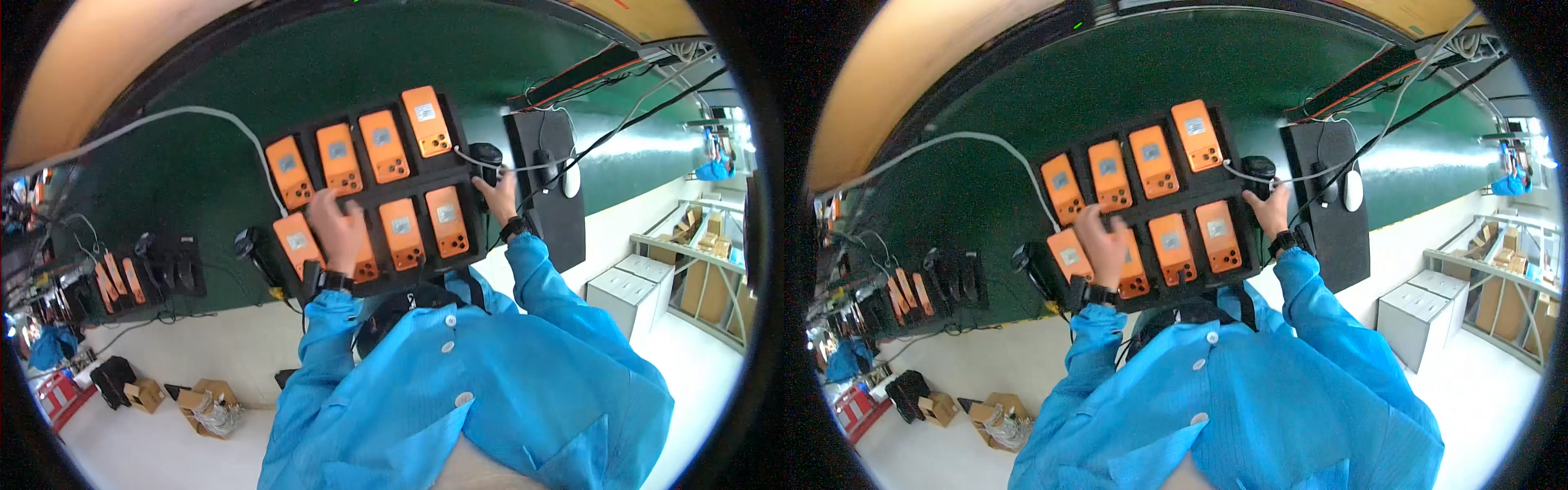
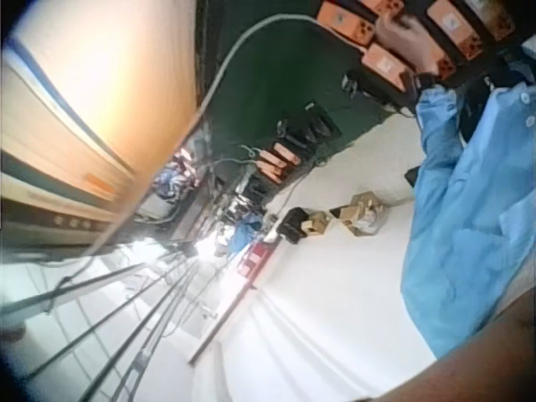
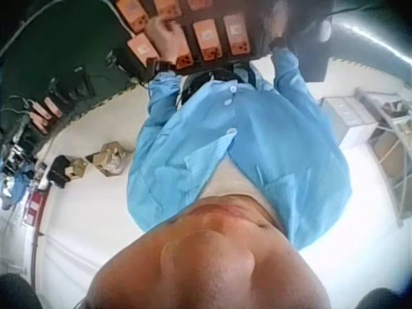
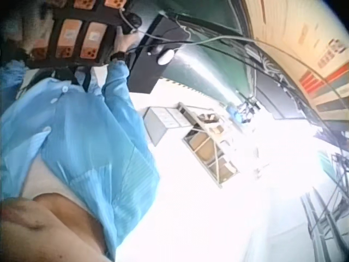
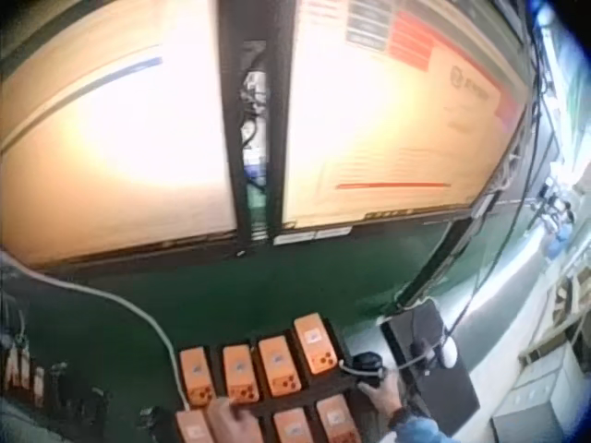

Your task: The person is scanning barcode/QR codes on handheld electronic devices and verifying them using software on a computer monitor.

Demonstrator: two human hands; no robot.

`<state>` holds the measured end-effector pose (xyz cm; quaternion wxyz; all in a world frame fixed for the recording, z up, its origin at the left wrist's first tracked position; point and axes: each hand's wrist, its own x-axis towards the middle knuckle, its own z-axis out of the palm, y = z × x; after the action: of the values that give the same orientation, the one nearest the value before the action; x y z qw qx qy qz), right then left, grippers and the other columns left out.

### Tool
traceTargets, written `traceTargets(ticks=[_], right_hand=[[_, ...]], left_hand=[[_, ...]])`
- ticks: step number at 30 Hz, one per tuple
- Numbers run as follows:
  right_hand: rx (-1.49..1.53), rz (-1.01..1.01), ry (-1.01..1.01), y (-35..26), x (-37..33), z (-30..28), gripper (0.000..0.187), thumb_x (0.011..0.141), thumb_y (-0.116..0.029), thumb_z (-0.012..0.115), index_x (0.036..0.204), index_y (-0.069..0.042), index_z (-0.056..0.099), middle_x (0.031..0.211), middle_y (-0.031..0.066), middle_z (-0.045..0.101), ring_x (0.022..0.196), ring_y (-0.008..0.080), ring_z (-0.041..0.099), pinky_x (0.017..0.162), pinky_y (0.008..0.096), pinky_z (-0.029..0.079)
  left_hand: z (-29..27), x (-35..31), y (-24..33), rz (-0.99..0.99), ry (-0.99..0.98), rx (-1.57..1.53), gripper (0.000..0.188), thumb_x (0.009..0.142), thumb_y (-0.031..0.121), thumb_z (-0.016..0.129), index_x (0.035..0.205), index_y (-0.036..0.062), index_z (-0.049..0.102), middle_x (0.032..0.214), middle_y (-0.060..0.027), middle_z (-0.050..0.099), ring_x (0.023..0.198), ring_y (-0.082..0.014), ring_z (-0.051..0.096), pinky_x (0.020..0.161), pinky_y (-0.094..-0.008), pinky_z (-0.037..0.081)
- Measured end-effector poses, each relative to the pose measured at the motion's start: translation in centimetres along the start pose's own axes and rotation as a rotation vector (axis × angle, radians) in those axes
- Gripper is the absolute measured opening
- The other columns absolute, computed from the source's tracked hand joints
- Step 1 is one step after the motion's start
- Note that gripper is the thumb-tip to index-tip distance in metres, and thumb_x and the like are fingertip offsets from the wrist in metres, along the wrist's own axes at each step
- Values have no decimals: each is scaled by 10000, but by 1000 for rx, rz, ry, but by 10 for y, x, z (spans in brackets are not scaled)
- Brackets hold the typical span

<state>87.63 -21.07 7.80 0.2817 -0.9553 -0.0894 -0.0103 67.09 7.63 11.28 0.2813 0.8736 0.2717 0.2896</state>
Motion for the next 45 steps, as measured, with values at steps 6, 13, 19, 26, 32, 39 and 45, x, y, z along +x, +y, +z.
traceTargets(ticks=[6, 13, 19, 26, 32, 39, 45], right_hand=[[618, 542, -428, -9, 29, -2, 204, 769, -163, 662, 842, 17, 602, 662, 50, 594, 518, 132, 536, 478, 282, 417], [584, 393, -198, -14, 64, -42, 208, 759, -161, 633, 833, 28, 589, 625, 60, 577, 511, 128, 535, 471, 276, 411], [670, 302, -535, -73, 84, -13, 212, 750, -148, 655, 835, 37, 596, 597, 56, 581, 511, 132, 558, 478, 281, 437], [522, 214, -659, -90, 94, 21, 332, 727, -258, 686, 765, 65, 618, 635, 130, 619, 575, 215, 624, 549, 343, 480], [441, 289, -739, -89, 94, 9, 331, 724, -247, 681, 825, 63, 625, 648, 137, 626, 604, 228, 637, 599, 361, 498], [256, 246, -294, -22, 103, 3, 430, 701, -182, 668, 1042, 62, 573, 951, 245, 631, 923, 394, 602, 814, 416, 475], [56, -385, -89, -46, 66, -7, 457, 739, -14, 600, 1190, -66, 556, 1215, 193, 440, 1125, 387, 443, 943, 404, 414]], left_hand=[[131, 109, 55, 158, -167, 53, 656, 808, 370, 666, 1297, 26, 398, 1306, -196, 414, 1233, -379, 362, 1053, -523, 243], [178, 147, 49, -4, -367, 210, 927, 680, 666, 640, 1315, 32, 411, 1239, -159, 486, 1239, -315, 374, 1095, -555, 97], [182, 159, 54, -37, -475, 246, 782, 675, 689, 631, 1203, 125, 514, 1143, -121, 513, 1186, -318, 405, 1079, -550, 98], [188, 166, 49, -56, -506, 258, 753, 675, 710, 619, 1214, 193, 517, 1143, -120, 505, 1180, -334, 392, 1064, -568, 90], [181, 171, 54, -153, -659, 263, 722, 676, 701, 626, 1220, 233, 537, 1204, -134, 483, 1216, -344, 354, 1064, -585, 49], [183, 162, 54, -13, -507, 207, 635, 708, 578, 679, 1204, 197, 569, 1160, -79, 553, 1136, -299, 446, 1058, -514, 134], [183, 173, 58, -9, -574, 138, 569, 702, 472, 718, 1156, 154, 590, 1148, -68, 573, 1118, -268, 478, 1038, -451, 222]])
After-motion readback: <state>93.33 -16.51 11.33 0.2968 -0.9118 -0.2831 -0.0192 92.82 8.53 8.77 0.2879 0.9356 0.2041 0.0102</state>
